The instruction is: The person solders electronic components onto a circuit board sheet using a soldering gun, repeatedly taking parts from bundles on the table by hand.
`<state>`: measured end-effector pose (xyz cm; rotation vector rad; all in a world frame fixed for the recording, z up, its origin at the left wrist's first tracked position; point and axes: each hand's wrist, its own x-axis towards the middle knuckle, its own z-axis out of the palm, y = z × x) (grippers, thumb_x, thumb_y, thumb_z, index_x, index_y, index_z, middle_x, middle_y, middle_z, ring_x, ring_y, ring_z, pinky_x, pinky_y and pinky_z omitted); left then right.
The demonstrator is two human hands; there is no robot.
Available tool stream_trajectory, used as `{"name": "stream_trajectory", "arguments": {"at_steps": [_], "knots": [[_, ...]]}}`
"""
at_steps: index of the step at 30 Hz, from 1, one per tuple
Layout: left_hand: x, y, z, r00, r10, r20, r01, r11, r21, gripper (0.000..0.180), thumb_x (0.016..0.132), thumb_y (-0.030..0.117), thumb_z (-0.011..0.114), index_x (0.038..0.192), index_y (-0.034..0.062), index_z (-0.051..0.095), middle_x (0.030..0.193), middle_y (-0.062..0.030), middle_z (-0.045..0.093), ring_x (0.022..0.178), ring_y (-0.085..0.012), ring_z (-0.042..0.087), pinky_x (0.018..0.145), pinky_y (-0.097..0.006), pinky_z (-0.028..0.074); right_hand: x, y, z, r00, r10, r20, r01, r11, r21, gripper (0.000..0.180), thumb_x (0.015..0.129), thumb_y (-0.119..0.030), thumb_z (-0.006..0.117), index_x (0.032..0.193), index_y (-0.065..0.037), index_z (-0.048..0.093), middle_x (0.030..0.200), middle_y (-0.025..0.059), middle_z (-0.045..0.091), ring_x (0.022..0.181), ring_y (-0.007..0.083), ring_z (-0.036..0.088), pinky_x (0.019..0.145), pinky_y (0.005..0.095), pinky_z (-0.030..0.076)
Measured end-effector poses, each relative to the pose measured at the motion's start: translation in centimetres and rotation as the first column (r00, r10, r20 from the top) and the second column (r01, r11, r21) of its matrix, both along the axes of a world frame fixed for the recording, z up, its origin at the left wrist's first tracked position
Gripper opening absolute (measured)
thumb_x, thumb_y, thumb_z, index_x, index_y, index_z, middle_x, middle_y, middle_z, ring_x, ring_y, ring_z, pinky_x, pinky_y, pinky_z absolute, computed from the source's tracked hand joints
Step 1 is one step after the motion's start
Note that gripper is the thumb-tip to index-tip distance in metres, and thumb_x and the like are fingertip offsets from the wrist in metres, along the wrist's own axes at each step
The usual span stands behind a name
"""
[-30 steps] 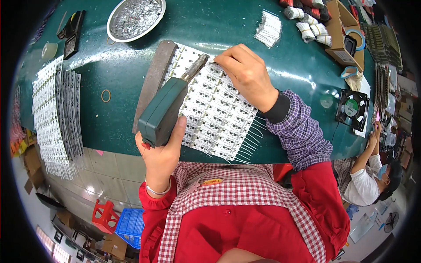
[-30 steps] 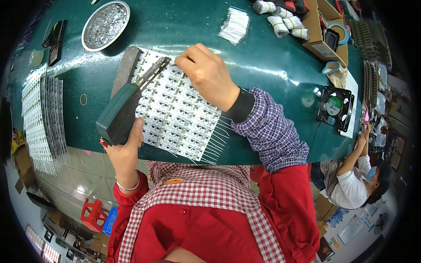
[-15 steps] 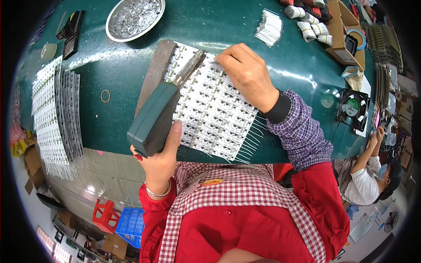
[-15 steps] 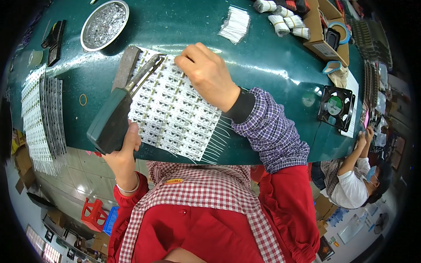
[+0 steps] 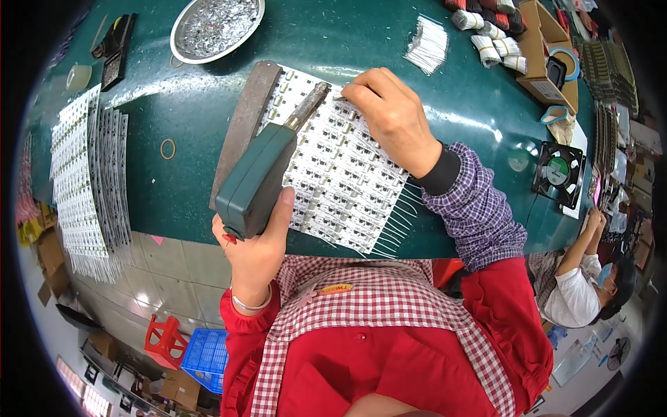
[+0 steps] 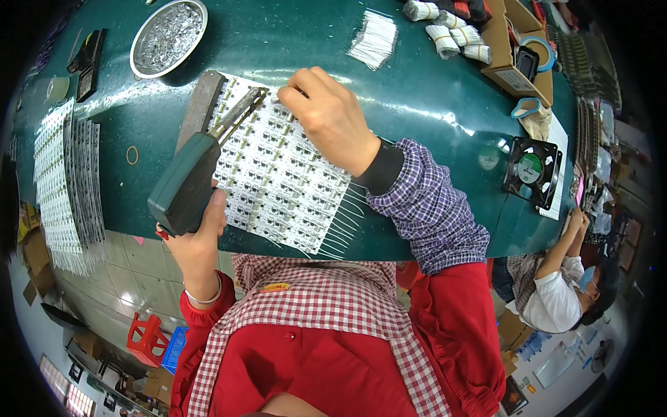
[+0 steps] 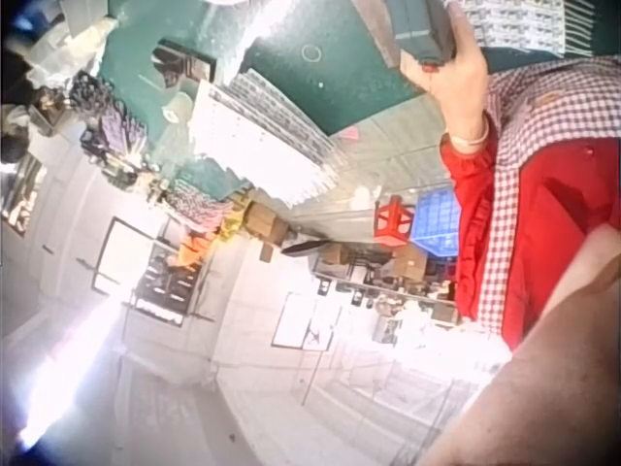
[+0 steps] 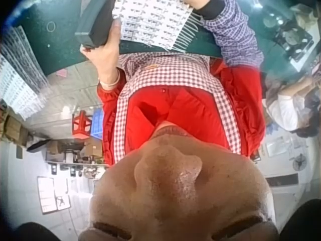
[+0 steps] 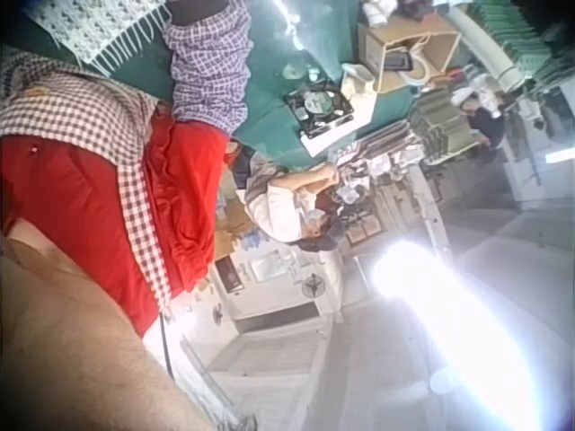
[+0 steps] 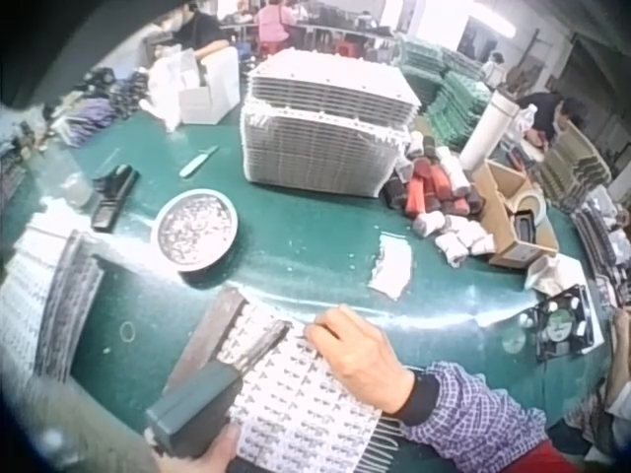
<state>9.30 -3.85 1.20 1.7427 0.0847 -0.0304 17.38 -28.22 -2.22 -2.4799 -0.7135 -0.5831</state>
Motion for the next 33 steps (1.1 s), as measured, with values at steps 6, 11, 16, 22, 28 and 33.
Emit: {"name": "stream_trajectory", "arguments": {"at_steps": [6, 11, 16, 22, 28, 33], "knots": [[0.1, -0.5, 0.6, 0.998, 0.036, -0.059, -0.038, 0.998, -0.043, 0.021, 0.083, -0.001, 0.077, 0.103, -0.0035, 0.069, 0.086, -0.0051, 0.069, 0.066, -0.0075, 0.058, 0.058, -0.023, 0.044, 0.0, 0.0, 0.1, 1.000, 0.003, 0.000, -0.003, 1.000, 0.008, 0.022, 0.074, 0.005, 0.062, 0.095, -0.002, 0.062, 0.090, 0.0082, 0.058, 0.082, 0.0249, 0.059, 0.067, 0.0350, 0.051], [0.2, -0.5, 0.8, 0.992, 0.012, -0.124, -0.019, 0.999, -0.051, 0.020, 0.081, 0.002, 0.080, 0.099, -0.0032, 0.071, 0.090, -0.0057, 0.073, 0.076, -0.0091, 0.065, 0.068, -0.026, 0.050, 0.0, 0.1, 0.0, 1.000, 0.003, 0.002, -0.003, 1.000, 0.010, 0.022, 0.074, 0.005, 0.063, 0.095, -0.002, 0.062, 0.090, 0.0081, 0.058, 0.082, 0.0247, 0.059, 0.067, 0.0348, 0.051], [-0.1, -0.2, 0.4, 0.994, 0.029, -0.102, -0.031, 0.999, -0.015, 0.021, 0.081, 0.003, 0.080, 0.099, -0.0041, 0.071, 0.091, -0.0065, 0.073, 0.077, -0.0106, 0.066, 0.069, -0.026, 0.051, 0.1, 0.0, 0.0, 1.000, 0.002, 0.008, -0.003, 1.000, 0.004, 0.021, 0.074, 0.004, 0.063, 0.094, -0.002, 0.062, 0.090, 0.0081, 0.058, 0.082, 0.0245, 0.059, 0.066, 0.0345, 0.051], [-0.5, 0.4, -0.5, 0.998, 0.063, 0.012, -0.063, 0.997, 0.037, 0.021, 0.088, 0.003, 0.074, 0.107, -0.0034, 0.067, 0.077, -0.0043, 0.064, 0.055, -0.0079, 0.054, 0.049, -0.022, 0.038, 0.1, 0.0, 0.0, 1.000, 0.001, 0.013, -0.001, 1.000, -0.005, 0.020, 0.074, 0.003, 0.063, 0.093, -0.002, 0.062, 0.090, 0.0082, 0.057, 0.082, 0.0245, 0.059, 0.066, 0.0345, 0.051], [-0.5, 0.3, -0.2, 1.000, 0.019, 0.004, -0.019, 0.999, 0.033, 0.026, 0.088, 0.003, 0.074, 0.113, -0.0032, 0.068, 0.077, -0.0041, 0.065, 0.055, -0.0062, 0.052, 0.048, -0.021, 0.037, 0.0, 0.1, 0.0, 1.000, -0.009, 0.013, 0.009, 1.000, -0.018, 0.020, 0.074, 0.003, 0.062, 0.093, -0.002, 0.061, 0.090, 0.0084, 0.057, 0.083, 0.0251, 0.058, 0.067, 0.0348, 0.051], [-0.7, 0.5, -0.3, 0.999, 0.031, 0.017, -0.032, 0.998, 0.059, 0.026, 0.088, 0.002, 0.074, 0.112, -0.0034, 0.068, 0.076, -0.0038, 0.065, 0.054, -0.0058, 0.052, 0.048, -0.020, 0.037, -0.2, 0.5, 0.6, 0.996, -0.023, 0.083, 0.028, 0.998, -0.060, 0.019, 0.075, 0.000, 0.063, 0.093, -0.002, 0.061, 0.090, 0.0078, 0.057, 0.084, 0.0254, 0.057, 0.070, 0.0355, 0.049]]}}
